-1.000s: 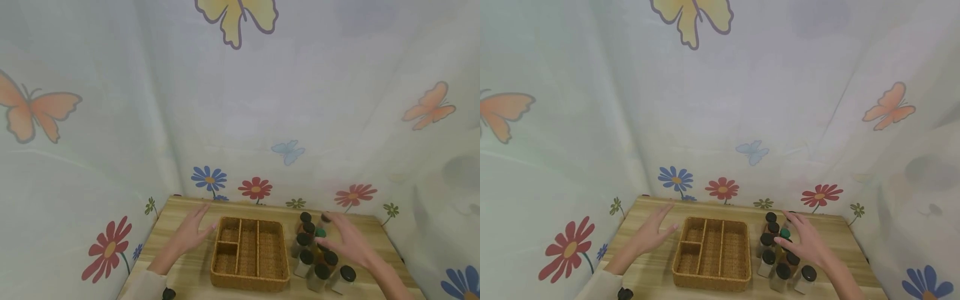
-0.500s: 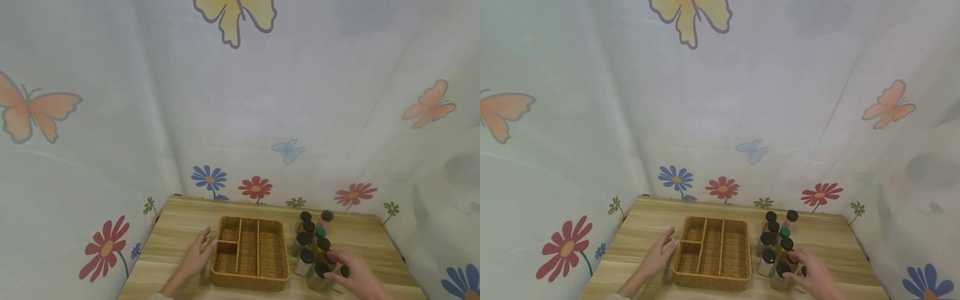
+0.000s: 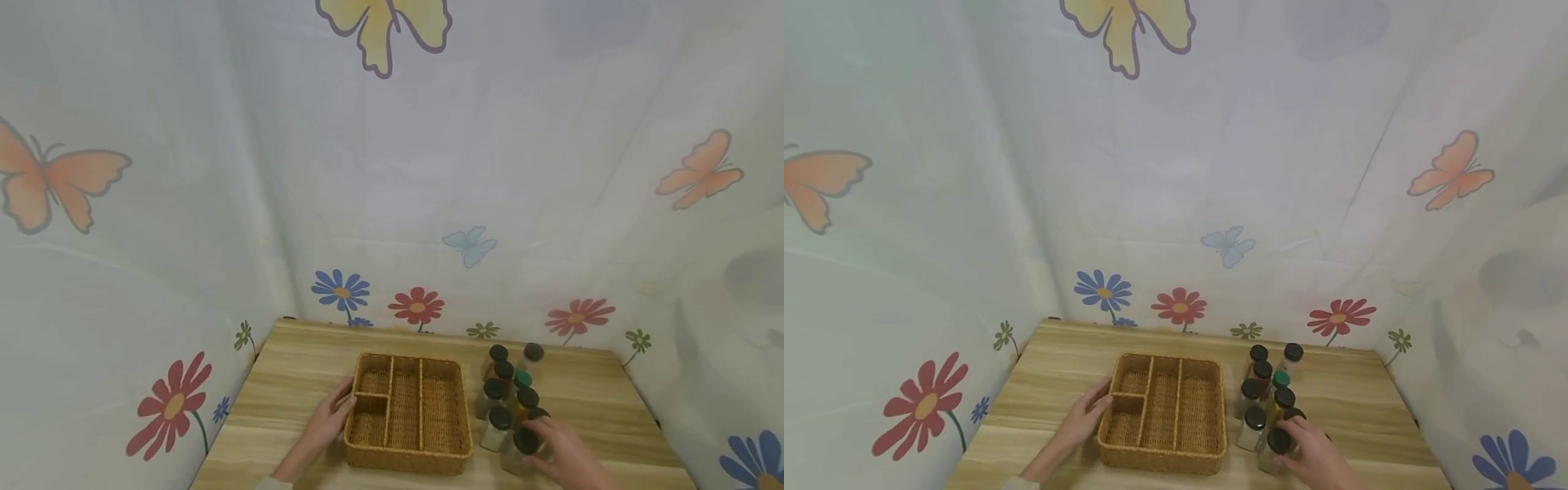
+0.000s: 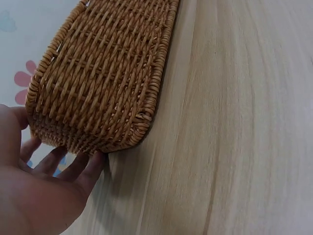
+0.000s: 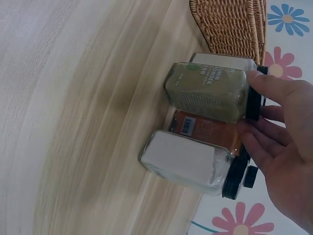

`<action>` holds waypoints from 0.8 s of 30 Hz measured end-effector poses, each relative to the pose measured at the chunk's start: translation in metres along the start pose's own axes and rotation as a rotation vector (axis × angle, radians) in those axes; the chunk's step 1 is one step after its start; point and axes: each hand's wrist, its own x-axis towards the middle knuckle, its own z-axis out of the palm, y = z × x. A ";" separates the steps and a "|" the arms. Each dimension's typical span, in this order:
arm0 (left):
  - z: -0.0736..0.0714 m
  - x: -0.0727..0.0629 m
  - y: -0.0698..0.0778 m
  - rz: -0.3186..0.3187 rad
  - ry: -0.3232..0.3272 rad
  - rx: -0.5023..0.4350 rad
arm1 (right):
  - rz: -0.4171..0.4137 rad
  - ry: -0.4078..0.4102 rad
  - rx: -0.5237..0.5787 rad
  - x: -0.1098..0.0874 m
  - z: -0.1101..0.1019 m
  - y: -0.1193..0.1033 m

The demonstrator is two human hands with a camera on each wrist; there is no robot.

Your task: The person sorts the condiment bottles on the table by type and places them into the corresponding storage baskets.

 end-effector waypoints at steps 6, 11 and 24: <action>-0.003 0.002 -0.006 -0.064 -0.054 -0.070 | 0.022 -0.024 -0.028 0.003 0.009 0.004; -0.003 0.002 -0.008 -0.087 -0.048 -0.049 | 0.057 -0.075 0.042 0.006 0.010 0.004; -0.004 0.000 -0.002 -0.106 -0.060 -0.080 | -0.058 -0.063 0.243 0.020 -0.036 -0.016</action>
